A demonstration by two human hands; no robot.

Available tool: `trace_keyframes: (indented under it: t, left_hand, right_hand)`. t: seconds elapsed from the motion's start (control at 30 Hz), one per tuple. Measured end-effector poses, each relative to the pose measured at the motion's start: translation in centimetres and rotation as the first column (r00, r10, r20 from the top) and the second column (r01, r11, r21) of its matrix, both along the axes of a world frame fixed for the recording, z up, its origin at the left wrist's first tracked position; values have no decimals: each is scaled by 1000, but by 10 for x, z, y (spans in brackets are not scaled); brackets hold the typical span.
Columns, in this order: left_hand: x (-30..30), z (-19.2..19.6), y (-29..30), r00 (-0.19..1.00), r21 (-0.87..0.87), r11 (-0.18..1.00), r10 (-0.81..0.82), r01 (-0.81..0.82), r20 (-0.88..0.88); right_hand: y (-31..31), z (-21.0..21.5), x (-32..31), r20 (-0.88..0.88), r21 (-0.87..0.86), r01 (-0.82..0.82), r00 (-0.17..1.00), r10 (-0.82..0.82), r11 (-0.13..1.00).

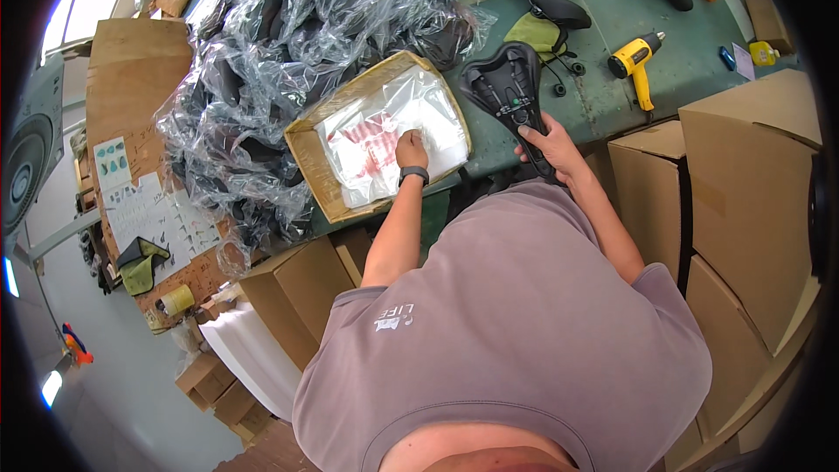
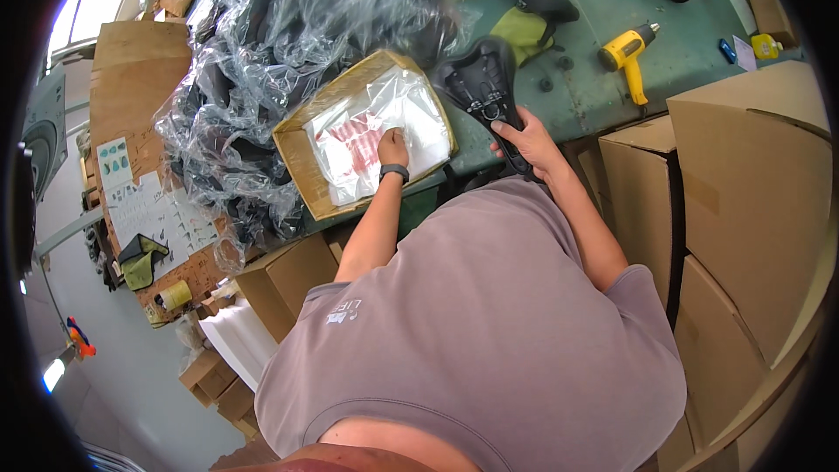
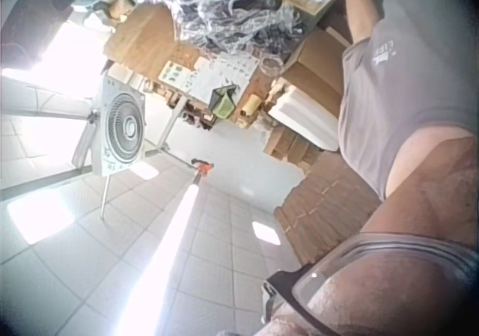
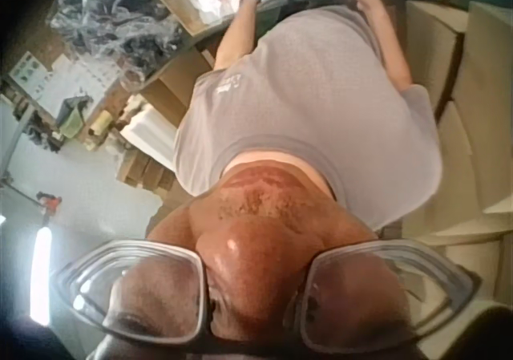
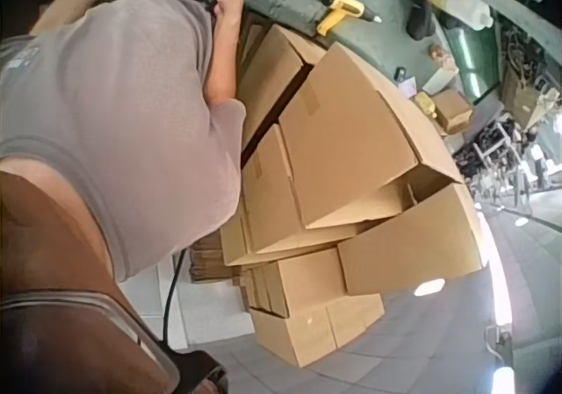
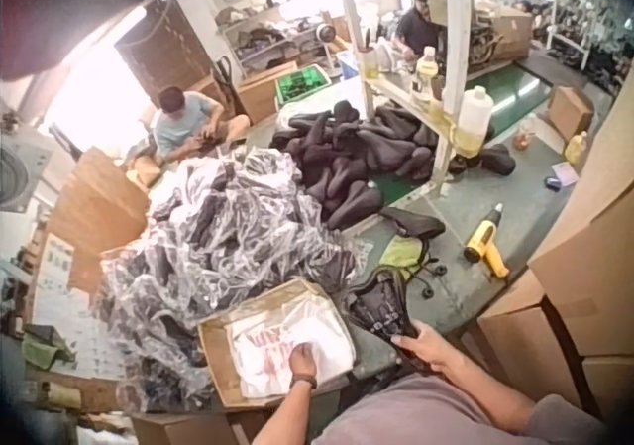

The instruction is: Inspecting, cleaning, and organizing bicycle seats at a factory workstation.

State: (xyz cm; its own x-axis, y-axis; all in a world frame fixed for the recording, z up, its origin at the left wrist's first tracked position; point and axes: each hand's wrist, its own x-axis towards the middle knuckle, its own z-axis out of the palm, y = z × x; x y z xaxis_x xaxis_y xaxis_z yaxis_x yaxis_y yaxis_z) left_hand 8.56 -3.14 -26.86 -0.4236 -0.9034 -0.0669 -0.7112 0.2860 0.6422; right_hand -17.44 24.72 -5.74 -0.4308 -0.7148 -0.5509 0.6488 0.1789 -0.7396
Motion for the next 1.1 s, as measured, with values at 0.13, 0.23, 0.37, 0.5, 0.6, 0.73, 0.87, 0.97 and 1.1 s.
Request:
trace_keyframes:
  t: [0.13, 0.23, 0.37, 0.5, 0.6, 0.73, 0.87, 0.97, 1.1]
  left_hand:
    - [3, 85, 18, 977, 161, 987, 38, -4, -211]
    - [15, 153, 44, 956, 40, 980, -179, 193, -233]
    - [22, 228, 94, 975, 246, 947, -180, 208, -129]
    - [83, 243, 104, 334, 819, 558, 753, 133, -567]
    - [175, 255, 61, -321, 567, 693, 715, 445, -621]
    - [184, 323, 33, 214, 590, 780, 625, -210, -751]
    - [102, 352, 42, 972, -5, 996, 86, -89, -220]
    - [36, 348, 63, 878, -180, 890, -347, 419, 329]
    - [3, 315, 79, 817, 460, 871, 133, 174, -561]
  right_hand:
    - [-36, -9, 5, 8, -103, -235, 972, 237, 967]
    - [-79, -4, 30, 281, -229, -347, 871, 403, 910]
    - [-121, -9, 60, 401, -373, -503, 670, 624, 780]
    - [-133, 3, 78, 477, -371, -446, 661, 580, 814]
    - [-122, 20, 56, 433, -459, -343, 719, 544, 819]
    - [-112, 43, 29, 387, -606, -314, 686, 616, 731]
    - [-110, 70, 31, 373, -475, -529, 602, 706, 703]
    - [-119, 89, 55, 393, -448, -526, 610, 688, 723]
    - [-115, 65, 26, 411, -333, -480, 701, 583, 812]
